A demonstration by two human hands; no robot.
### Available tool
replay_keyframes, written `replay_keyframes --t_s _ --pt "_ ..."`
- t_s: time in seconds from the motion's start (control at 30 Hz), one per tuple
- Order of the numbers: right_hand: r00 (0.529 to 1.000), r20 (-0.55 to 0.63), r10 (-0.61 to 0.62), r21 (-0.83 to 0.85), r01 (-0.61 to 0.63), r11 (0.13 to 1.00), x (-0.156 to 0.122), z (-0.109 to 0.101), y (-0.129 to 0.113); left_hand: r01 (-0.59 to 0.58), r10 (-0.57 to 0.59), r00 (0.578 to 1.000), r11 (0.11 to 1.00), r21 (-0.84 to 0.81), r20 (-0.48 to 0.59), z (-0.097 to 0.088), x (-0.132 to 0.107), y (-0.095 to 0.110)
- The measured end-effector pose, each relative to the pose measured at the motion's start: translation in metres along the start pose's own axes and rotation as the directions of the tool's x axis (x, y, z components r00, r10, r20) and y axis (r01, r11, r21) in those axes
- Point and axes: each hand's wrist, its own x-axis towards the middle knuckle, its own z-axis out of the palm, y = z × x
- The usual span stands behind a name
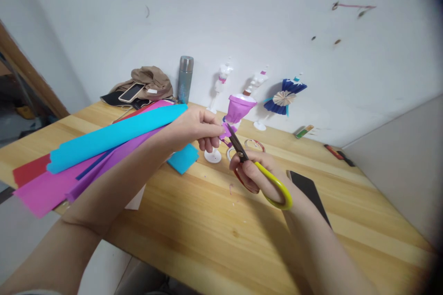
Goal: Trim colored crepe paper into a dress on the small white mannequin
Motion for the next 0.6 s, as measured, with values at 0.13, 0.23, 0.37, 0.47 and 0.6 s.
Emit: replay_keyframes --t_s 0.13,0.23,0.37,0.47,0.6 --pt "1.0 0.029 0.006 -0.002 -0.006 1.0 -0.0005 -0.0004 0.0002 0.001 -0.001 1.0 1.0 0.002 -0.005 -0.0004 -0.0005 0.0002" --pt "0.999 0.033 0.003 0.007 -0.003 1.0 -0.0003 -0.0003 0.0009 -0.004 0.004 1.0 1.0 -0.002 0.002 -0.0004 -0.0005 0.0002" --pt "1.0 0.026 -0.01 0.008 0.01 1.0 -0.0001 -0.0002 0.0016 -0.011 0.011 1.0 1.0 0.001 0.006 -0.0013 -0.0002 0.0" --pt "1.0 0.023 -0.006 0.011 0.006 1.0 -0.0002 -0.0001 0.0021 -0.008 0.008 1.0 1.0 -0.004 -0.002 -0.0019 0.0 -0.0003" --pt "1.0 0.013 0.005 0.008 -0.005 1.0 -0.0004 0.0001 0.0023 -0.009 0.009 1.0 1.0 -0.011 -0.009 -0.0016 0.0001 -0.0006"
